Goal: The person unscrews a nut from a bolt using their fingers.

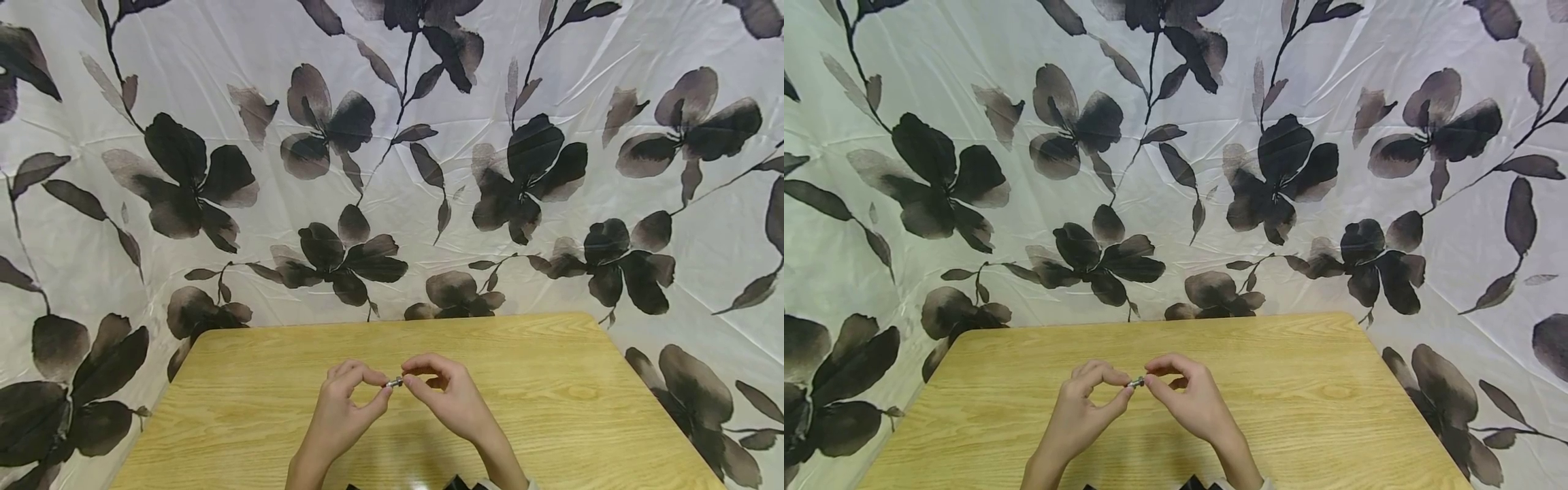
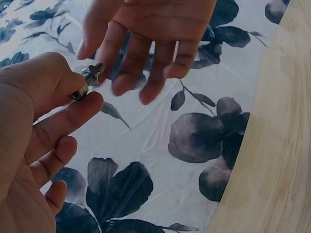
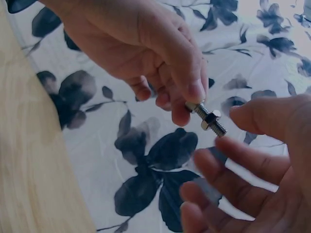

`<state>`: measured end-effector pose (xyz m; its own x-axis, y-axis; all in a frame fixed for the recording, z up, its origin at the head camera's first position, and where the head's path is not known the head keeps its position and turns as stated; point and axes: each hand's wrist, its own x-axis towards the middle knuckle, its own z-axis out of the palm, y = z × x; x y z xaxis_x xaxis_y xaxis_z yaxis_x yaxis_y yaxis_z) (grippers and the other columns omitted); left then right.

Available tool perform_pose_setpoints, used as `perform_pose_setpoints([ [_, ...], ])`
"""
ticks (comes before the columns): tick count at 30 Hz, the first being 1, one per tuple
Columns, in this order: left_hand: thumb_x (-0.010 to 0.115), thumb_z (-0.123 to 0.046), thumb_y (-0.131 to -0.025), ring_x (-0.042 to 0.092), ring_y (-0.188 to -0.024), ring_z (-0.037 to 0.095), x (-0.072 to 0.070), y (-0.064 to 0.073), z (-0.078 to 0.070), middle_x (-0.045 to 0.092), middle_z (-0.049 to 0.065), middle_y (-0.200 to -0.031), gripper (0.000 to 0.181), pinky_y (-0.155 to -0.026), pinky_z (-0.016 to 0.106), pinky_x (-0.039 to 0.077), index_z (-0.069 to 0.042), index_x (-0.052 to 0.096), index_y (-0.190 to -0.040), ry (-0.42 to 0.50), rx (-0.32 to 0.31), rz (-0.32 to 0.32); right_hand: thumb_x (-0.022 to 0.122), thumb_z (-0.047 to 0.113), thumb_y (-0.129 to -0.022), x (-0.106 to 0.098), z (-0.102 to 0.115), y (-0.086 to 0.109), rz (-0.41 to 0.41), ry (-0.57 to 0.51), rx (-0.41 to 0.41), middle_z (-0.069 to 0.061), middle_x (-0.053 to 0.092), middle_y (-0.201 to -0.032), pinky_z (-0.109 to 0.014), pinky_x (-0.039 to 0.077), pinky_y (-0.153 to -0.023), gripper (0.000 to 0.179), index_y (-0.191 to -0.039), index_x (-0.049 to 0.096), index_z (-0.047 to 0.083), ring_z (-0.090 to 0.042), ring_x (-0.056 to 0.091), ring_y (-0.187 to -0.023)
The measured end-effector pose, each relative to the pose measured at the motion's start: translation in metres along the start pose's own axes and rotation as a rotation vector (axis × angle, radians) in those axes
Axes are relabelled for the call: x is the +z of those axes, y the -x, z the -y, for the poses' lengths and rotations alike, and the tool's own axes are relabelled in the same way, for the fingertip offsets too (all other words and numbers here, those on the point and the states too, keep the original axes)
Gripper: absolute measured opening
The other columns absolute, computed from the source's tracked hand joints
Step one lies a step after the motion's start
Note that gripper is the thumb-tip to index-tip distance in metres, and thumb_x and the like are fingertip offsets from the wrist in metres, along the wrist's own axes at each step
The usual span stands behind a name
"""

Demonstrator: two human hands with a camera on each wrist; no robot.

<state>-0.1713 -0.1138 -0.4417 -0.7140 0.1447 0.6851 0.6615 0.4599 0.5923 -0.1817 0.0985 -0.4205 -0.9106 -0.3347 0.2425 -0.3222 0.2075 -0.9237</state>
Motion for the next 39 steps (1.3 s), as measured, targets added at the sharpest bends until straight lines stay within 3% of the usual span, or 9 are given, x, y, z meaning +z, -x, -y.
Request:
perform_pose_setpoints([
  [4, 0.083, -0.002, -0.08, 0.06, -0.09, 0.006, 0.0002, 0.0006, 0.0003, 0.072, -0.017, -0.097, 0.028, -0.087, 0.039, 0.04, -0.027, 0.072, -0.088, -0.004, 0.005, 0.004, 0.067, 0.029, -0.102, 0.0004, -0.0011, -0.0007, 0.038, 0.011, 0.039, -0.006, 0.075, -0.109, -0.028, 0.057, -0.082, 0.021, -0.111, 0.077, 0.013, -0.02, 0.07, -0.1],
  [10, 0.083, -0.005, -0.084, 0.059, -0.092, 0.005, 0.0, 0.0, 0.0005, 0.069, -0.02, -0.096, 0.026, -0.089, 0.04, 0.04, -0.028, 0.072, -0.089, 0.002, -0.023, 0.039, 0.065, 0.029, -0.103, 0.0002, -0.003, -0.0012, 0.061, 0.012, 0.017, -0.006, 0.077, -0.1, -0.03, 0.058, -0.079, 0.021, -0.108, 0.078, 0.013, -0.024, 0.072, -0.092],
  [15, 0.082, -0.01, -0.087, 0.059, -0.093, 0.004, -0.0008, -0.0001, 0.002, 0.068, -0.021, -0.096, 0.021, -0.09, 0.04, 0.041, -0.029, 0.071, -0.09, 0.011, -0.031, 0.057, 0.067, 0.026, -0.102, 0.0002, -0.0019, -0.002, 0.061, -0.002, 0.015, -0.01, 0.076, -0.105, -0.029, 0.058, -0.079, 0.02, -0.109, 0.077, 0.01, -0.026, 0.072, -0.094],
  [21, 0.082, -0.008, -0.085, 0.059, -0.089, 0.004, -0.0012, -0.0005, 0.0032, 0.067, -0.019, -0.094, 0.022, -0.084, 0.035, 0.041, -0.026, 0.073, -0.091, 0.008, -0.014, 0.046, 0.07, 0.023, -0.099, 0.0009, -0.0009, -0.0022, 0.053, 0.004, 0.003, -0.008, 0.076, -0.108, -0.029, 0.057, -0.081, 0.018, -0.111, 0.076, 0.01, -0.013, 0.07, -0.098],
  [28, 0.083, -0.005, -0.083, 0.058, -0.088, 0.004, -0.0016, -0.0018, 0.0035, 0.066, -0.019, -0.092, 0.025, -0.082, 0.034, 0.04, -0.027, 0.073, -0.091, 0.003, -0.02, 0.037, 0.072, 0.017, -0.097, 0.0014, -0.0018, -0.0026, 0.041, -0.002, -0.036, -0.007, 0.075, -0.107, -0.029, 0.057, -0.083, 0.014, -0.109, 0.075, 0.012, -0.009, 0.067, -0.098],
  [33, 0.083, -0.003, -0.082, 0.058, -0.089, 0.005, -0.002, -0.0024, 0.0037, 0.066, -0.018, -0.092, 0.027, -0.082, 0.035, 0.04, -0.027, 0.073, -0.09, 0.0, -0.022, 0.037, 0.074, 0.019, -0.096, 0.0021, -0.0026, -0.0027, 0.023, -0.015, -0.052, -0.008, 0.073, -0.115, -0.03, 0.056, -0.085, 0.018, -0.113, 0.074, 0.013, -0.015, 0.067, -0.105],
  [39, 0.085, -0.003, -0.081, 0.057, -0.093, 0.007, -0.0031, -0.0028, 0.0029, 0.068, -0.017, -0.094, 0.03, -0.082, 0.037, 0.043, -0.029, 0.072, -0.089, -0.012, -0.055, 0.03, 0.07, 0.025, -0.1, 0.0025, -0.0024, -0.0046, 0.008, -0.031, 0.009, -0.009, 0.07, -0.126, -0.029, 0.056, -0.09, 0.031, -0.127, 0.069, 0.012, -0.022, 0.066, -0.114],
])
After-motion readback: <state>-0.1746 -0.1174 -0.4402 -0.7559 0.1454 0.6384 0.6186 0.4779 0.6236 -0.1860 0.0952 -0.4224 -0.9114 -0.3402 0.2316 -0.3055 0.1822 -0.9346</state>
